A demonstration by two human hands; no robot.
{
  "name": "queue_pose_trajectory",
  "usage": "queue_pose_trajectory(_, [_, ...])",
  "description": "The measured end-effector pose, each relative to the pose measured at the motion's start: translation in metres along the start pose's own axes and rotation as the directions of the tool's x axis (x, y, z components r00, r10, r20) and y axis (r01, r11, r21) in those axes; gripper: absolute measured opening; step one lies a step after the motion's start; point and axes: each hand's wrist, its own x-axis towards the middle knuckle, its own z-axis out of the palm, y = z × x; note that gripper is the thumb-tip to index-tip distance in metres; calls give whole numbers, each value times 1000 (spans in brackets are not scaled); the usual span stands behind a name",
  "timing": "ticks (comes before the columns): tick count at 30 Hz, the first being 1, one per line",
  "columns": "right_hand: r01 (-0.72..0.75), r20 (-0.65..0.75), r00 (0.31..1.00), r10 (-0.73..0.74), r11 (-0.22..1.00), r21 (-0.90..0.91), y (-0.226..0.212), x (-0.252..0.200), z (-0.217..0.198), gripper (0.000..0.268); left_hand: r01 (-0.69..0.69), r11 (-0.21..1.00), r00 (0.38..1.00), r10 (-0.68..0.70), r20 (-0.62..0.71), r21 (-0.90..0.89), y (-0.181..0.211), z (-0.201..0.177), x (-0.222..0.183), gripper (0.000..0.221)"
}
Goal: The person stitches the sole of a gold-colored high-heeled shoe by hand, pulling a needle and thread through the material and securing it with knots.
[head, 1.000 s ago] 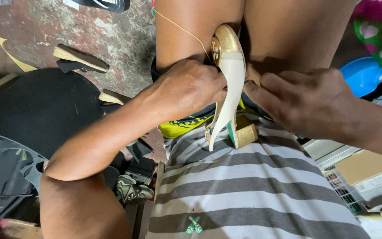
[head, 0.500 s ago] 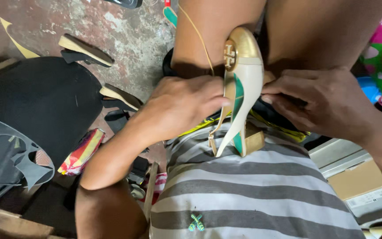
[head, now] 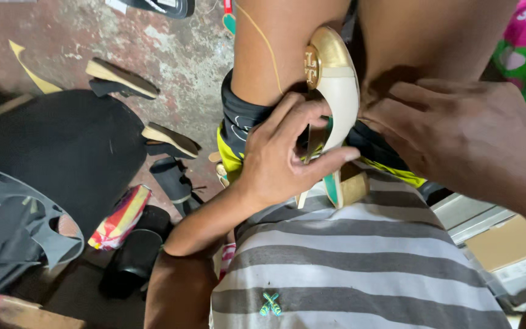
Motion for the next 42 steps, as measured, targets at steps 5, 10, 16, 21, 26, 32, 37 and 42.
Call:
queue_pose_trajectory(5, [0, 14, 1000, 4, 954, -300, -16, 4, 10, 16, -89, 996, 992, 88, -91, -6, -6, 13, -7, 34])
queue_pose_trajectory(10, [48, -65, 996, -65, 969, -241, -11, 1, 13, 15, -104, 995, 989, 103, -107, 1, -7, 14, -12, 25])
queue_pose_trajectory(16, [78, -135, 984, -114, 966, -247, -4, 1, 21, 17, -106, 994, 986, 104, -131, -8, -9, 17, -11, 22])
queue_pose_trajectory(21, [54, -194, 975, -109, 961, -271, -3, 0, 22, 20, -75, 996, 991, 68, -117, -51, -17, 17, -10, 17])
queue_pose_trajectory(26, [-4, -249, 966, -65, 964, -266, 3, -2, 14, 39, -83, 987, 990, 65, -128, -136, -24, 13, -12, 14])
queue_pose_trajectory(32, [-473, 89, 844, 528, 658, 586, 10, -28, 5, 27, 74, 707, 992, -128, -23, -704, -48, 3, -22, 9])
queue_pose_trajectory(37, [-93, -242, 924, 296, 789, 608, 9, -15, 14, 29, 77, 511, 984, -175, -16, -856, -68, -3, -28, 15])
queue_pose_trajectory(42, [64, -352, 930, 106, 897, 438, -17, -8, 5, 25, 47, 328, 977, -213, -26, -943, -67, 1, -27, 15])
